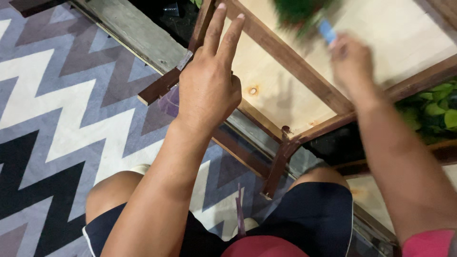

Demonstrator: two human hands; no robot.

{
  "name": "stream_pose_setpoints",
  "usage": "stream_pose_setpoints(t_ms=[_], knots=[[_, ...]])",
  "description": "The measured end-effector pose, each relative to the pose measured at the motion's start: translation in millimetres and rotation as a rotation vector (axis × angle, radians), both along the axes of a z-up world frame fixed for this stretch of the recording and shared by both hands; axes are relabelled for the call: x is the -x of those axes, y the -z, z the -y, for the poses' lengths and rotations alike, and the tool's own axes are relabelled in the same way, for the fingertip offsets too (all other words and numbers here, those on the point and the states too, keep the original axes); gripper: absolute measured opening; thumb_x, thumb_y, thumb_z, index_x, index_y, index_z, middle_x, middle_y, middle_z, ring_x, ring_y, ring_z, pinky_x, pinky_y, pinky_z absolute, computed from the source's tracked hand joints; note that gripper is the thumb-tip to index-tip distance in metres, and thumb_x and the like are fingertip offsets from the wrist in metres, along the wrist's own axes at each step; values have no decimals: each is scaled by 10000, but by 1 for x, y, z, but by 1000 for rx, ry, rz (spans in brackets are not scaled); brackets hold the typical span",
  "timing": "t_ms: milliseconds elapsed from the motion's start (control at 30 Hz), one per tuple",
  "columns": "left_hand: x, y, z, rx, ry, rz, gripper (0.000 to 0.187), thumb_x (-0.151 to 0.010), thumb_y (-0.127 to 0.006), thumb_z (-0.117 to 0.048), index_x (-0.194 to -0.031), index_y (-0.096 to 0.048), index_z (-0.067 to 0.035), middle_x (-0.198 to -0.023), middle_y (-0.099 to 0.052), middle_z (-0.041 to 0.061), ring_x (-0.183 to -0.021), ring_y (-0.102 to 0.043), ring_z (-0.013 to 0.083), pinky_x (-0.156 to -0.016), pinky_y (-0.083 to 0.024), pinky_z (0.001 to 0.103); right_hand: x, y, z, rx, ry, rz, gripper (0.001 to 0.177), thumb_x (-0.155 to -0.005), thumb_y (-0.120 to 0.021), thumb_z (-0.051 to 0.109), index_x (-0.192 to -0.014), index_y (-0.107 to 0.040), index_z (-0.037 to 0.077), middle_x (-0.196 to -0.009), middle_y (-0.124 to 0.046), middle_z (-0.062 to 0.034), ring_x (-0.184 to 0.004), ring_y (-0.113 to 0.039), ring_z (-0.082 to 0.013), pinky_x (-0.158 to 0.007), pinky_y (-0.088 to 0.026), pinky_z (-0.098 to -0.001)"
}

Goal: The person uses a small brush to sweep dust off a wooden shelf and then wipes a reddish-brown board with a cloth. They pour water from a bottle onto the board and continue wiping it down.

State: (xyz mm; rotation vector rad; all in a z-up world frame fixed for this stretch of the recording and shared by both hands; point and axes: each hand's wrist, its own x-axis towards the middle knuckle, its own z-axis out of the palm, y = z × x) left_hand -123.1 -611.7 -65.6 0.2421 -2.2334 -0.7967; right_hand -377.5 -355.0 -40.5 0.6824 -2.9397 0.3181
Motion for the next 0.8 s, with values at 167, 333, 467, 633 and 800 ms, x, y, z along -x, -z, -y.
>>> stream_pose_setpoints(t_ms=[167,333,467,633,800], knots=[[0,-2,-5,22,8,-21,886,-720,-626,56,-1557,-444,-170,-1646,-377,114,-1196,-696,352,-800,-605,403,-27,2,-16,-169,115,81,250,-1075,-596,303,-1277,-707,207,-950,-730,-96,-761,-662,-243,-741,-533,-436],[3,-4,-13,32,34,60,920,-686,-637,58,-1558,-456,-171,-1659,-373,114,-971,-709,350,-743,-593,425,-16,-30,-58,229,104,7,212,-1150,-559,236,-1310,-684,173,-995,-704,-59,-815,-664,-169,-708,-551,-400],[5,-6,-20,38,70,93,914,-672,-688,4,-1541,-462,-168,-1640,-369,121,-911,-702,356,-713,-588,432,-15,-19,-98,-63,146,57,202,-1073,-650,199,-1242,-745,142,-915,-728,-107,-784,-659,-209,-721,-512,-404],[9,1,-34,74,81,56,928,-677,-677,13,-1556,-450,-179,-1647,-367,110,-1000,-706,337,-731,-599,415,2,-27,-169,126,24,-155,176,-1134,-619,187,-1272,-707,122,-1031,-712,-98,-891,-655,-224,-802,-520,-408],[16,3,-46,149,126,74,937,-690,-648,18,-1580,-414,-158,-1666,-341,135,-940,-699,311,-747,-608,401,-4,-16,-197,88,161,-93,202,-1122,-641,228,-1261,-750,130,-993,-709,-88,-864,-645,-198,-744,-505,-385]])
